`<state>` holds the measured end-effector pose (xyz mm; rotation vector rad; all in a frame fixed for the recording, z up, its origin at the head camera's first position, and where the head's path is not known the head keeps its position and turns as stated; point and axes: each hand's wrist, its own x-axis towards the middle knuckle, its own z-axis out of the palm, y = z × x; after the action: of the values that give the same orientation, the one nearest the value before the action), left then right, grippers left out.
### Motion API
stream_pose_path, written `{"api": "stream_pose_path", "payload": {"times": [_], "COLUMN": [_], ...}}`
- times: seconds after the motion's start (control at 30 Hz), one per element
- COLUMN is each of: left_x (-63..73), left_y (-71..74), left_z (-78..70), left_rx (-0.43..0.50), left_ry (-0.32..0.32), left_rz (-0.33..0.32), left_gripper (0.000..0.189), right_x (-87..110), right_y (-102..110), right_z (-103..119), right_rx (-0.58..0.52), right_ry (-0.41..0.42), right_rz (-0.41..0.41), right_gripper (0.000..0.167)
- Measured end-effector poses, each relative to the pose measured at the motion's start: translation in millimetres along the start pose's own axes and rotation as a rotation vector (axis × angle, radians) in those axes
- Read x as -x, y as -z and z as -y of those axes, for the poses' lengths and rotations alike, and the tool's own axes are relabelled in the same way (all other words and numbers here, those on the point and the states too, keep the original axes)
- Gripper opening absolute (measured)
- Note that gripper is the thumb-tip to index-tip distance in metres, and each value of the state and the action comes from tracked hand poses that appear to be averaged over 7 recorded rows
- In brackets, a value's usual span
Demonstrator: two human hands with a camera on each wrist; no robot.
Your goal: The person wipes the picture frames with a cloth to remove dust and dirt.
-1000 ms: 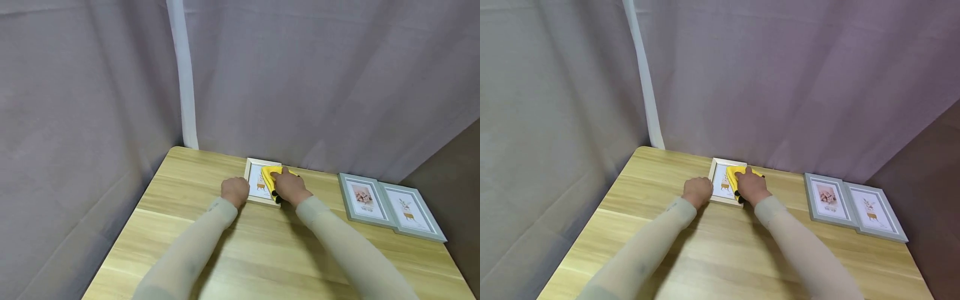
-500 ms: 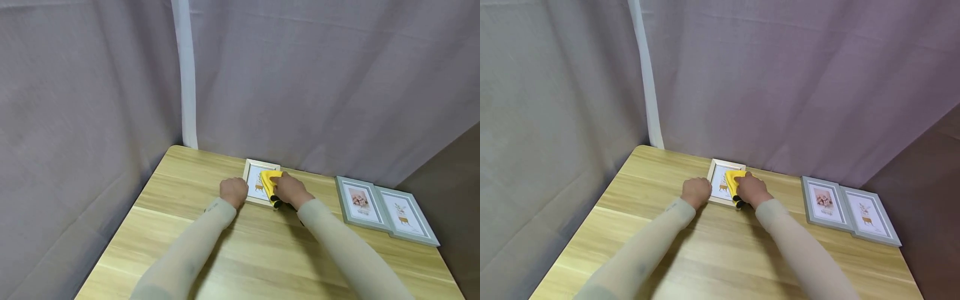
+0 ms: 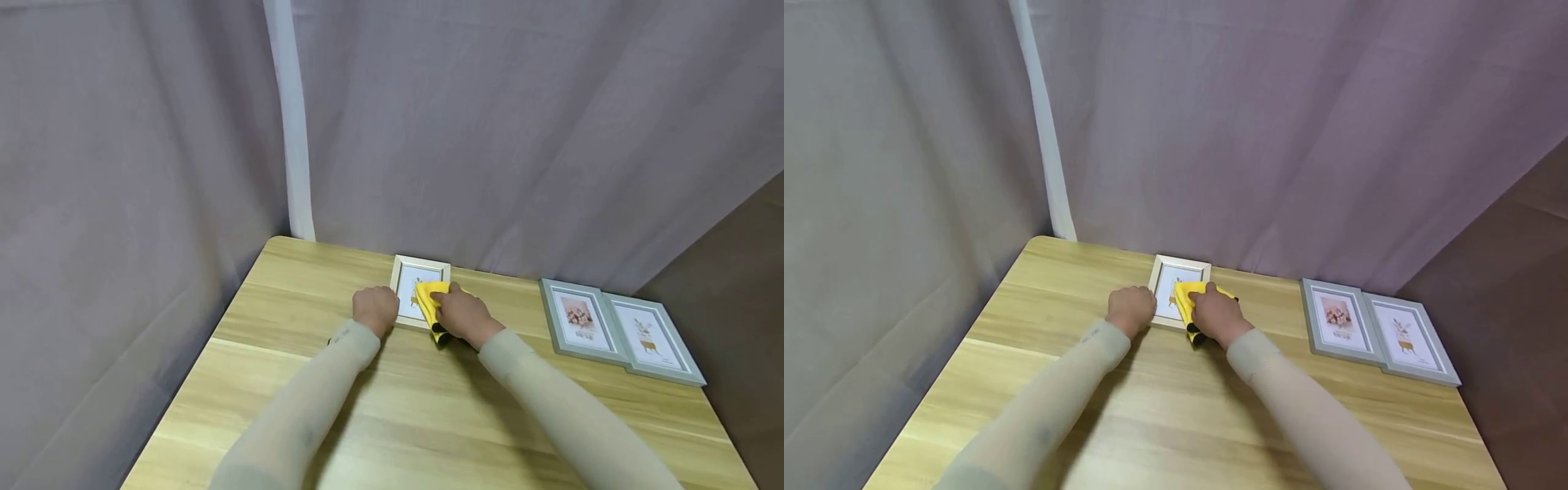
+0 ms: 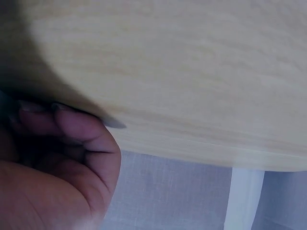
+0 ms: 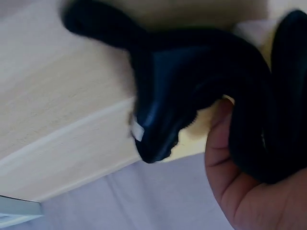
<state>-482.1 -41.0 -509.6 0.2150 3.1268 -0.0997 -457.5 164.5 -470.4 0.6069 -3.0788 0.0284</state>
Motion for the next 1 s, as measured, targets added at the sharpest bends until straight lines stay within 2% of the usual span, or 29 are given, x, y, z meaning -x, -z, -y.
{"api": "stream_pose_path", "payload": {"times": [0.23,0.33,0.43,0.5,0.63,0.77,0.97,1.0], "left_x": [6.2,6.9,6.6,4.0,3.0,4.0,-0.1,-1.4], "left_y": [-5.2,-3.1,0.5,3.9,1.3,0.8,0.8,0.7], "left_z": [-0.8,-3.3,-4.7,-2.1,-1.2,-1.8,0.2,0.8], "left_rx": [0.01,0.015,0.018,0.006,-0.025,0.027,0.023,0.023], "left_ry": [0.016,0.02,0.02,0.02,0.01,0.024,0.011,0.01], "left_rz": [-0.01,-0.009,-0.006,-0.005,-0.009,-0.033,0.003,0.005], "left_gripper": [0.041,0.04,0.041,0.042,0.043,0.048,0.05,0.049], "right_x": [-33.9,-40.3,-31.8,-24.2,-1.4,-2.5,-26.8,-25.7], "right_y": [0,2,9,14,14,-6,-44,-43], "right_z": [-21,-27,-19,-8,17,34,40,42], "right_rx": [-0.145,-0.156,-0.112,-0.079,-0.069,-0.048,-0.091,-0.091], "right_ry": [-0.157,-0.187,-0.149,-0.105,-0.062,-0.07,-0.128,-0.134], "right_rz": [0.045,0.059,0.074,0.082,0.103,0.075,0.032,0.024], "right_gripper": [0.053,0.053,0.052,0.052,0.052,0.044,0.041,0.041]}}
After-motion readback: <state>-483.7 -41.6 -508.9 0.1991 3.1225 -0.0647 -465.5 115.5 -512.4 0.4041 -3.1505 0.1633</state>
